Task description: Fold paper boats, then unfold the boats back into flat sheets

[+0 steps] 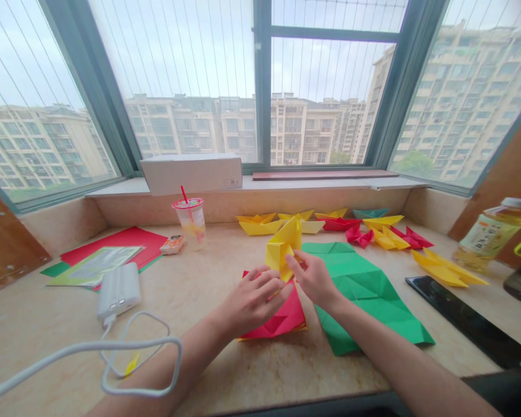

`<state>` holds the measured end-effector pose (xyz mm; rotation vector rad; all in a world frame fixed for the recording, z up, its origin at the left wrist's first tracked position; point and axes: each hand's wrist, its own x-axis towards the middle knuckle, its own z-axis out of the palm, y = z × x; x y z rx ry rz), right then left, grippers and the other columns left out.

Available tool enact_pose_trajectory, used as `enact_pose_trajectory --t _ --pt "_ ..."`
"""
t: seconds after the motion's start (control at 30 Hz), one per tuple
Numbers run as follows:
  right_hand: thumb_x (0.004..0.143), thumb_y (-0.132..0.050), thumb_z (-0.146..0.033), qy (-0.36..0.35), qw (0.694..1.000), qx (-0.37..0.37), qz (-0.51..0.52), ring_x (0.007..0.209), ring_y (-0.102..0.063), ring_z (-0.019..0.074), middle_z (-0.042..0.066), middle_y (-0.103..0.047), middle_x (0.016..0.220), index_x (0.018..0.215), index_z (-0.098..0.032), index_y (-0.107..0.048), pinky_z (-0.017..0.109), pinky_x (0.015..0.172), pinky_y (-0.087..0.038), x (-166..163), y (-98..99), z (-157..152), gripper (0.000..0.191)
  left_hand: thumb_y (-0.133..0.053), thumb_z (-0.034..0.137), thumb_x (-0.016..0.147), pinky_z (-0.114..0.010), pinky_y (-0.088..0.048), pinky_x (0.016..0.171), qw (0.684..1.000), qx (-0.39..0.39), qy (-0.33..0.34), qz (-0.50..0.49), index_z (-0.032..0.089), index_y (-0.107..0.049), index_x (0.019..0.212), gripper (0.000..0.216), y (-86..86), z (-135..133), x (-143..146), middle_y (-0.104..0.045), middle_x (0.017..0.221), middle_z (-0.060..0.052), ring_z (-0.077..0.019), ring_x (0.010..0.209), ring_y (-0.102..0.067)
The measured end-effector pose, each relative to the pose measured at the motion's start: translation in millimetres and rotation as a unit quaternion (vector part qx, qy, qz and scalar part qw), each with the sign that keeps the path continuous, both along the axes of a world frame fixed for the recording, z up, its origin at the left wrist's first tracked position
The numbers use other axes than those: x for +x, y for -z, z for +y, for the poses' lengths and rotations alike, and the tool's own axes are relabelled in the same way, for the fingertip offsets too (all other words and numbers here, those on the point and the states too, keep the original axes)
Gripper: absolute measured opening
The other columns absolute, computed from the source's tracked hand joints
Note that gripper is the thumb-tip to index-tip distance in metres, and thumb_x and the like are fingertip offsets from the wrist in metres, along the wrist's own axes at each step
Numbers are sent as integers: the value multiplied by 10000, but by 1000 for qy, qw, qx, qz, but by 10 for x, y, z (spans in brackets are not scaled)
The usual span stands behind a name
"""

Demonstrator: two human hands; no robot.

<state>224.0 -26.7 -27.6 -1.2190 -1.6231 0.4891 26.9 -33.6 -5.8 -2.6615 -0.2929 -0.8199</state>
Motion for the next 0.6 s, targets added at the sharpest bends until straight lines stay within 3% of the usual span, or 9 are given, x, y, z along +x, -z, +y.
enact_pose_trajectory --t 0.13,0.23,0.33,0.4,0.5,0.6 --pt "951 -493 -456 23 996 61 -61 675 -620 180 44 -707 829 904 -206 -690 267 595 -476 23 -8 -10 322 -522 222 921 -389 -519 817 987 -130 -33 -92 200 -625 1111 217 57 56 5 -669 943 -88 -214 874 -630" --pt "925 -562 -429 6 992 79 -101 790 -640 210 79 -704 981 1091 -212 -688 298 663 -514 34 1 -42 301 -537 242 921 -377 -530 808 961 -187 -109 -174 200 -584 1112 202 112 126 -16 -639 959 -82 -211 880 -619" --pt "924 -581 -388 -14 989 80 -126 815 -648 213 94 -681 1071 1238 -231 -637 324 707 -537 18 11 -86 355 -616 299 879 -370 -546 800 932 -214 -175 -235 203 -513 1177 329 143 181 -23 -592 1004 -73 -208 893 -610" --pt "932 -572 -357 -32 989 80 -124 823 -653 208 89 -669 1094 1280 -257 -615 327 716 -550 9 21 -104 365 -647 293 850 -359 -554 790 923 -226 -180 -255 214 -488 1214 405 160 207 -15 -566 1048 -73 -204 913 -606" --pt "928 -571 -329 -44 990 91 -100 796 -651 194 78 -651 1087 1356 -285 -557 320 690 -565 17 43 -99 431 -599 255 875 -324 -562 754 902 -268 -155 -300 227 -487 1197 342 195 254 0 -555 1107 -79 -184 929 -606" --pt "919 -572 -307 -50 989 113 -79 728 -630 173 66 -650 1052 1407 -305 -502 313 646 -565 41 56 -75 493 -551 296 918 -295 -564 727 851 -374 -115 -352 230 -448 1228 333 220 312 -7 -598 1106 -74 -161 885 -636"
